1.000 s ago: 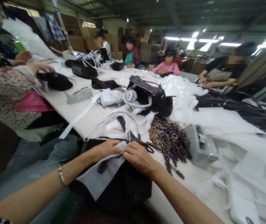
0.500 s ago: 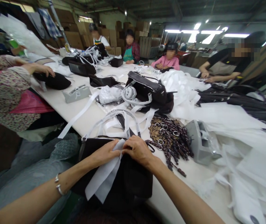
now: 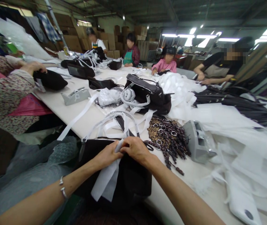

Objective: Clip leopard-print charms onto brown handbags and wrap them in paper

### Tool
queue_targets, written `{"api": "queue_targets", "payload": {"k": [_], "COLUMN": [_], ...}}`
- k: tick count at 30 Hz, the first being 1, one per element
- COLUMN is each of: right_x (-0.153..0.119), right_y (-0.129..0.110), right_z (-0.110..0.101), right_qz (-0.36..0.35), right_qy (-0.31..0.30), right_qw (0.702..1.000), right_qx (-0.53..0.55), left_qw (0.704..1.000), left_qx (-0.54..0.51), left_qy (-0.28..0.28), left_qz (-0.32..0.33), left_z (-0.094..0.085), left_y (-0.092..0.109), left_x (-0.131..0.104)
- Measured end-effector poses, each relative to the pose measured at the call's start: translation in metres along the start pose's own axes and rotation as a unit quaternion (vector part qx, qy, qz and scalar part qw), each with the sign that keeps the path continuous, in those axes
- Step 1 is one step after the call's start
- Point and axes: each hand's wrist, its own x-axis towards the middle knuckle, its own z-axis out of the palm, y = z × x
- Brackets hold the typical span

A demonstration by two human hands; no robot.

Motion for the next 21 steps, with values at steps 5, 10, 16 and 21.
{"api": "queue_targets", "payload": {"k": [5,10,16,21], "right_x": [-0.003,0.007,0.007,-0.056], "right_y": [0.010,0.011,0.009,0.024], "right_z": [-0.021,-0.017,-0.021,-0.092], "right_qz": [0.038,0.023,0.076,0.184], "right_qy": [-0.008,0.000,0.110,0.258], "right_qw": [0.998,1.000,0.991,0.948], "right_qx": [0.043,-0.007,0.002,0.029], "left_qw": [0.974,0.951,0.935,0.924], "left_qx": [-0.190,-0.255,-0.303,-0.326], "left_qy": [-0.112,-0.157,-0.162,-0.167], "left_qz": [-0.053,-0.073,-0.091,-0.106], "left_z": [-0.008,-0.012,-0.017,-0.020], "left_y": [-0.003,-0.002,-0.007,-0.011], "left_x": [0.001,0.000,0.001,0.006]}}
